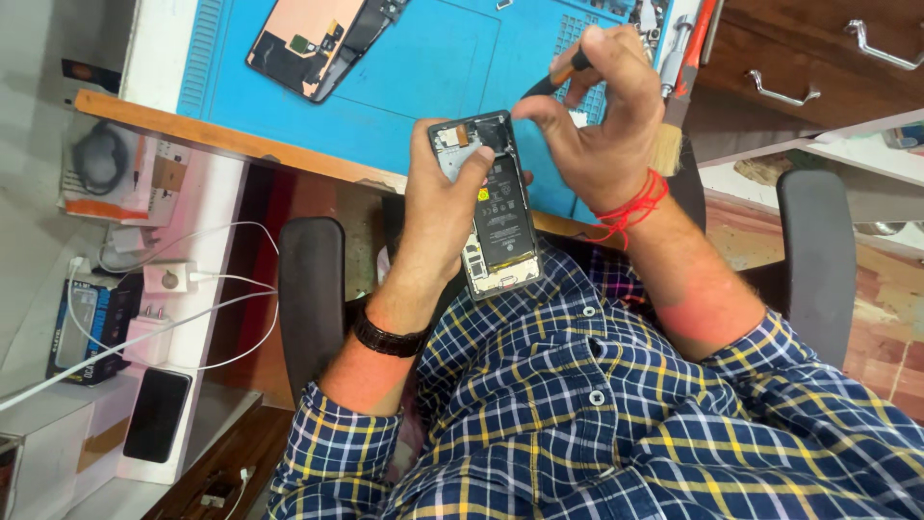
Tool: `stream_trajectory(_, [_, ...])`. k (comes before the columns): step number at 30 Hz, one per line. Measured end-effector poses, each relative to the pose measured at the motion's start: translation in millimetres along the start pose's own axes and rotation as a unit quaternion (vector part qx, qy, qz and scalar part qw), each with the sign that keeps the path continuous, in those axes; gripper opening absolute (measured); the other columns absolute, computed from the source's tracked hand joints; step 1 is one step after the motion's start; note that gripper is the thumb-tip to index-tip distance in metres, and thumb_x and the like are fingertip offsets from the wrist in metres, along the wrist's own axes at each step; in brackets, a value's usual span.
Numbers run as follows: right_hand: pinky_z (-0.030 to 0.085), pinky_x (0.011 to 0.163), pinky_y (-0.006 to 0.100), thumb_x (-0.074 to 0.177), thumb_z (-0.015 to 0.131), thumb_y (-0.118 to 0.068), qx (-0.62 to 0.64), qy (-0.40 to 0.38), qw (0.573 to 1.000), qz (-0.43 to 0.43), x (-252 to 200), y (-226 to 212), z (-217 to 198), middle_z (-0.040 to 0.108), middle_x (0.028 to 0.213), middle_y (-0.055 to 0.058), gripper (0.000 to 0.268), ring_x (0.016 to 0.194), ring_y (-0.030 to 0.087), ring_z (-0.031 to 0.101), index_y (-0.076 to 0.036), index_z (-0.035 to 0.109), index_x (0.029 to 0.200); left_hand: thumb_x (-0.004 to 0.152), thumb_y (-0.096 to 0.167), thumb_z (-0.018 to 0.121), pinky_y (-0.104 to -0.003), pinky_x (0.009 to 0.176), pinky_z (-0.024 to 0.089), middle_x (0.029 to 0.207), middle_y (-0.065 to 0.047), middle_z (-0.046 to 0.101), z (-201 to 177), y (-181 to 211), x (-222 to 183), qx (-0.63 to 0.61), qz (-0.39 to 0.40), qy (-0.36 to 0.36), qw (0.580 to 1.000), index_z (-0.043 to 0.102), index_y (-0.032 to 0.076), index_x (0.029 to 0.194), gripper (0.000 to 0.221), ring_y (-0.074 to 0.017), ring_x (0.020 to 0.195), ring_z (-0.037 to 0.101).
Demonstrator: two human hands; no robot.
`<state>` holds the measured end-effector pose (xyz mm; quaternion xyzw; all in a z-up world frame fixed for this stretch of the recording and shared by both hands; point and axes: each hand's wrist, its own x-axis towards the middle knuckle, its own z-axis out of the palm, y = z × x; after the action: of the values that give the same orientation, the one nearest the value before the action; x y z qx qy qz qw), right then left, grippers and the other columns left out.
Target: The person uses a screwdriver to remove screws from the internal frame of a disassembled smartphone. They carefully unscrew components near the battery and motherboard, placing the removed screws on a blue anti-static mat. The person holds the phone with their left hand while manipulating the tool with their right hand.
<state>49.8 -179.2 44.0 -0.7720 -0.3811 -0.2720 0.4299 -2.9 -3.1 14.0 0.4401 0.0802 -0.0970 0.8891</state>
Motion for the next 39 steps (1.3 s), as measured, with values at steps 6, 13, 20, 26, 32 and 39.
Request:
stream_trajectory(6, [0.055,0.095,0.034,0.104,0.079,0.002,0.029,0.007,0.998,0.058,-6,2,0,0.058,0.129,0.011,0.067,0.107,0.023,0.061,-0.015,0.038,0.153,0.101,-0.001,0.052,-0.037,0.059,0.067,0.105,-0.019,0.064,2,2,-1,-0.001,0.003,0.005,1.0,0.034,0.003,0.126,0.031,-0.03,0.079,0.077])
stream_trajectory(13, [0.057,0.092,0.031,0.108,0.073,0.005,0.068,-0.014,0.996,0.054,-5,-5,0,0.06,0.126,0.01,0.062,0.107,0.022,0.065,-0.017,0.036,0.153,0.102,-0.002,0.052,-0.037,0.059,0.067,0.105,-0.02,0.064,-1,0,0,0.006,0.005,-0.006,1.0,0.034,0.002,0.123,0.028,-0.0301,0.08,0.077])
stream_trajectory(20, [0.058,0.093,0.031,0.114,0.072,0.006,0.063,-0.035,0.997,0.032,-5,-1,-6,0.056,0.136,0.018,0.06,0.11,0.024,0.065,-0.021,0.035,0.154,0.103,-0.001,0.052,-0.036,0.062,0.068,0.106,-0.02,0.063,-2,-1,0,0.003,0.016,-0.008,1.0,0.033,0.002,0.123,0.028,-0.0297,0.081,0.077])
stream_trajectory(26, [0.055,0.089,0.034,0.102,0.078,-0.002,0.042,-0.029,0.999,-0.003,3,-3,-7,0.061,0.125,0.013,0.066,0.11,0.026,0.062,-0.021,0.038,0.152,0.102,-0.001,0.052,-0.036,0.06,0.068,0.106,-0.021,0.064,-1,2,0,0.015,0.012,-0.007,1.0,0.032,0.001,0.122,0.028,-0.0298,0.081,0.077])
stream_trajectory(32, [0.053,0.085,0.031,0.1,0.084,-0.001,0.039,-0.016,0.999,0.027,-2,2,-10,0.059,0.122,0.015,0.068,0.109,0.024,0.061,-0.018,0.04,0.148,0.102,0.0,0.051,-0.036,0.06,0.068,0.105,-0.021,0.064,-1,3,-1,0.025,0.007,-0.003,1.0,0.032,0.002,0.125,0.03,-0.0302,0.082,0.077])
stream_trajectory(39, [0.056,0.09,0.03,0.106,0.076,0.002,0.064,-0.019,0.997,0.033,-6,-3,-8,0.055,0.127,0.013,0.065,0.107,0.021,0.063,-0.022,0.037,0.152,0.101,-0.001,0.052,-0.037,0.06,0.068,0.106,-0.021,0.064,-1,1,0,0.013,0.007,-0.004,1.0,0.032,0.002,0.125,0.031,-0.0307,0.081,0.077])
